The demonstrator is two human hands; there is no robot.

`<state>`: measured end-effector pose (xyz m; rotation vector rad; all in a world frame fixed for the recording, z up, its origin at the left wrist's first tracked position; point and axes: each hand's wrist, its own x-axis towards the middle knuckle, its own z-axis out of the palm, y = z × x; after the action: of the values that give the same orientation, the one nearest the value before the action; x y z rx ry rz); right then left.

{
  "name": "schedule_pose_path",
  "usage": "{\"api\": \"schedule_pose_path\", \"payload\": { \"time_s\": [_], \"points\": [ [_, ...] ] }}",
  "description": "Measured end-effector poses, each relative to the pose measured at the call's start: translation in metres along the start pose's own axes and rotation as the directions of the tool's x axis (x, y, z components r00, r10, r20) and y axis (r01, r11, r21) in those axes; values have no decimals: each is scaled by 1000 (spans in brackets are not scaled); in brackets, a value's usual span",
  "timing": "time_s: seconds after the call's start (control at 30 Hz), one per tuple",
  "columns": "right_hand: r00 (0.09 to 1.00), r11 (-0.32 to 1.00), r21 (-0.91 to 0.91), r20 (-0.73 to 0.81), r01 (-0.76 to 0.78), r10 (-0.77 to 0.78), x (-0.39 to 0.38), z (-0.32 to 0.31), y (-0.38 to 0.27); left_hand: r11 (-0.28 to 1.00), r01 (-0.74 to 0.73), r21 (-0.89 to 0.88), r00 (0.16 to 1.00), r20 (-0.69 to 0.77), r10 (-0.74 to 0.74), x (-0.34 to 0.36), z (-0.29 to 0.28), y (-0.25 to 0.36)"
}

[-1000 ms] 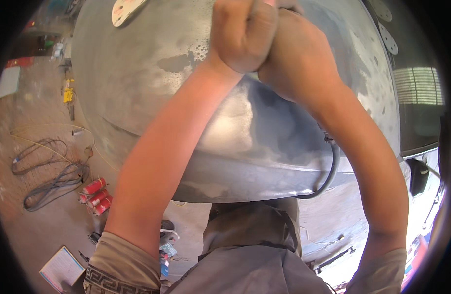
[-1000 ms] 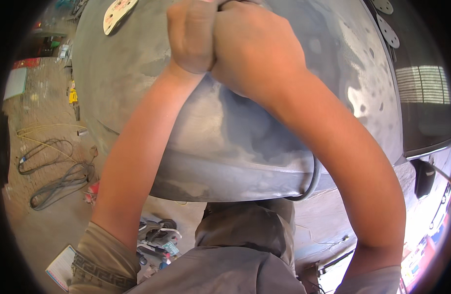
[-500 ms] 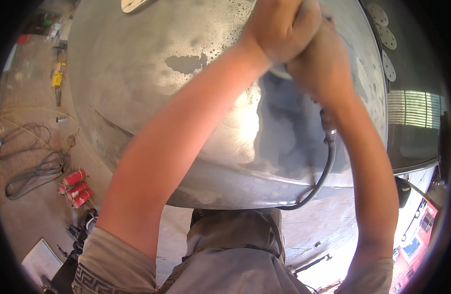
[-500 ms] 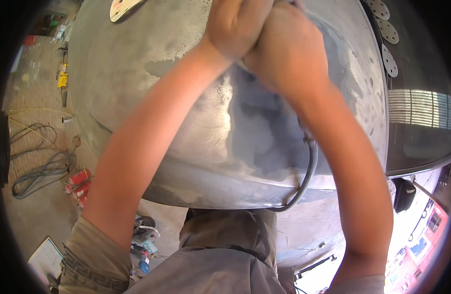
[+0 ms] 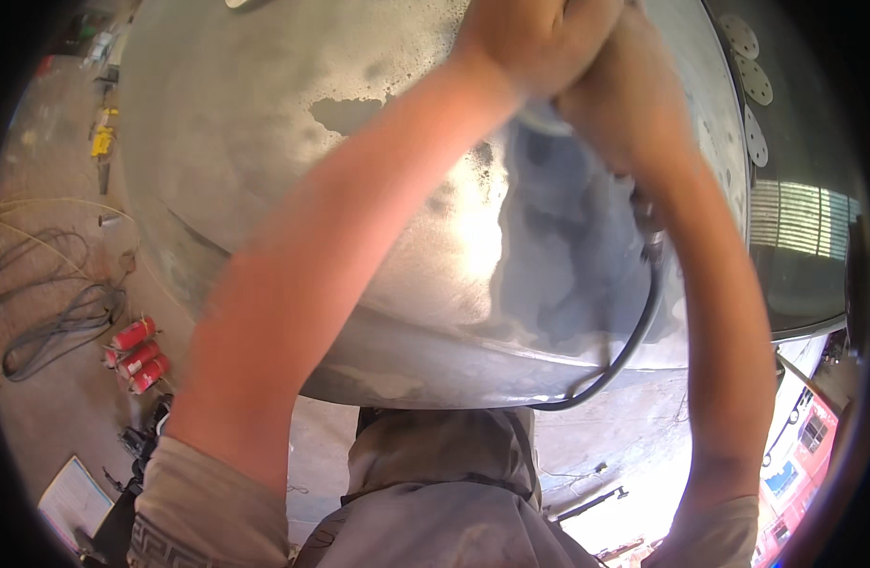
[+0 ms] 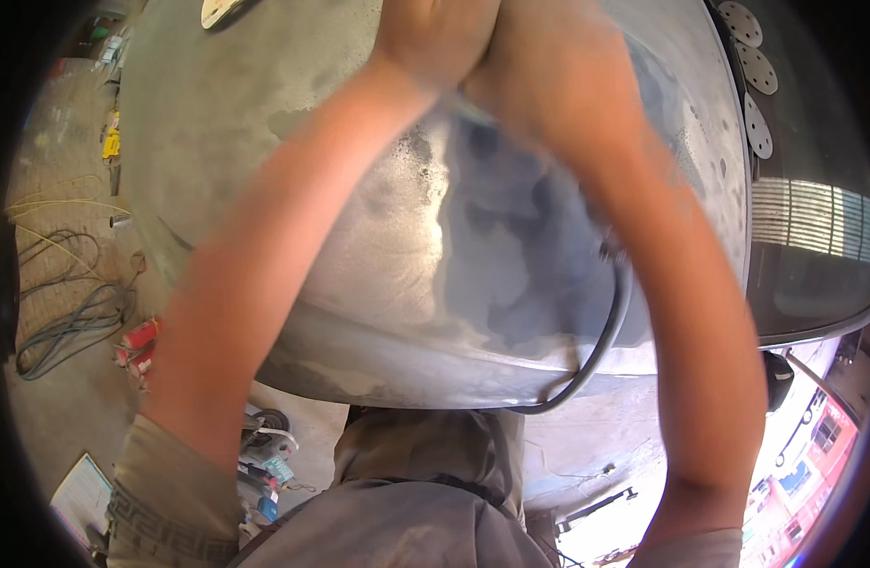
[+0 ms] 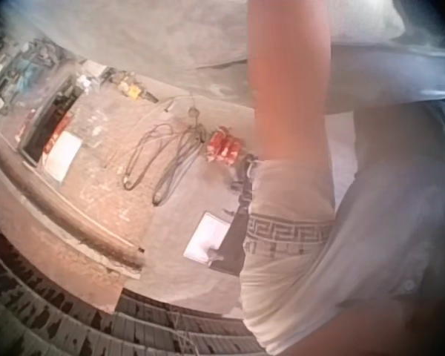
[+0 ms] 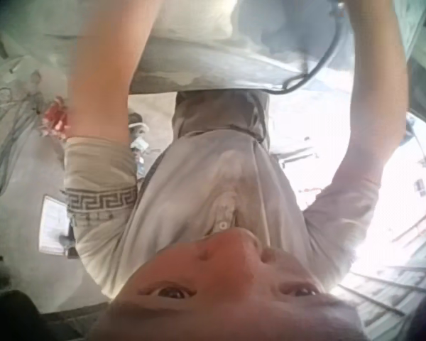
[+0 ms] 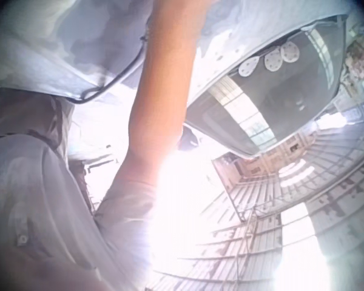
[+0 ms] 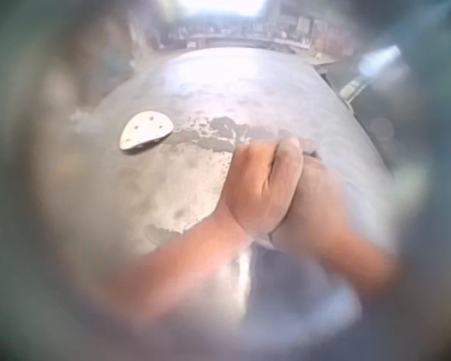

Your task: The person sands a car hood using a pneumatic orbital sander and sanding discs, repeatedly wiping the surface with a cloth to remove dust. The person switches between different sanding discs during the process.

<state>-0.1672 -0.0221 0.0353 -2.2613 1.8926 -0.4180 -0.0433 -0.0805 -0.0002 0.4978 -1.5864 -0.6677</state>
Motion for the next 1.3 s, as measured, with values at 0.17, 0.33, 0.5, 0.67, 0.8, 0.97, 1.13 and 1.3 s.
{"api": "schedule_pose_path", "payload": {
  "time_s": [0.17,0.33,0.5,0.67,0.8,0.97,1.13,1.3],
  "points": [
    [947,958,-52,-144,282,-286,34,-11,25,971,-4,237,999,-41,14,25,14,-26],
    [915,912,63,-29,404,-403,-67,-6,-9,997,-24,69,995,-92,30,-69,5,39],
    [881,876,100,-67,473,-468,-43,-13,-1,997,52,48,995,-93,-47,-54,5,31],
    [909,912,35,-105,408,-403,45,-21,20,992,109,61,989,-103,-102,23,11,-1],
    [883,887,-24,-81,462,-462,-8,-4,11,977,166,138,983,-104,-152,-33,-1,20],
    [920,927,273,226,257,-322,-106,-21,-27,971,174,165,977,92,-190,-107,-17,117],
    [924,931,185,163,316,-346,-36,-25,-6,972,211,104,977,-25,-210,-51,-3,49],
    [858,853,159,-237,498,-456,40,-13,25,965,213,152,977,-49,-208,5,3,8]
  ]
}}
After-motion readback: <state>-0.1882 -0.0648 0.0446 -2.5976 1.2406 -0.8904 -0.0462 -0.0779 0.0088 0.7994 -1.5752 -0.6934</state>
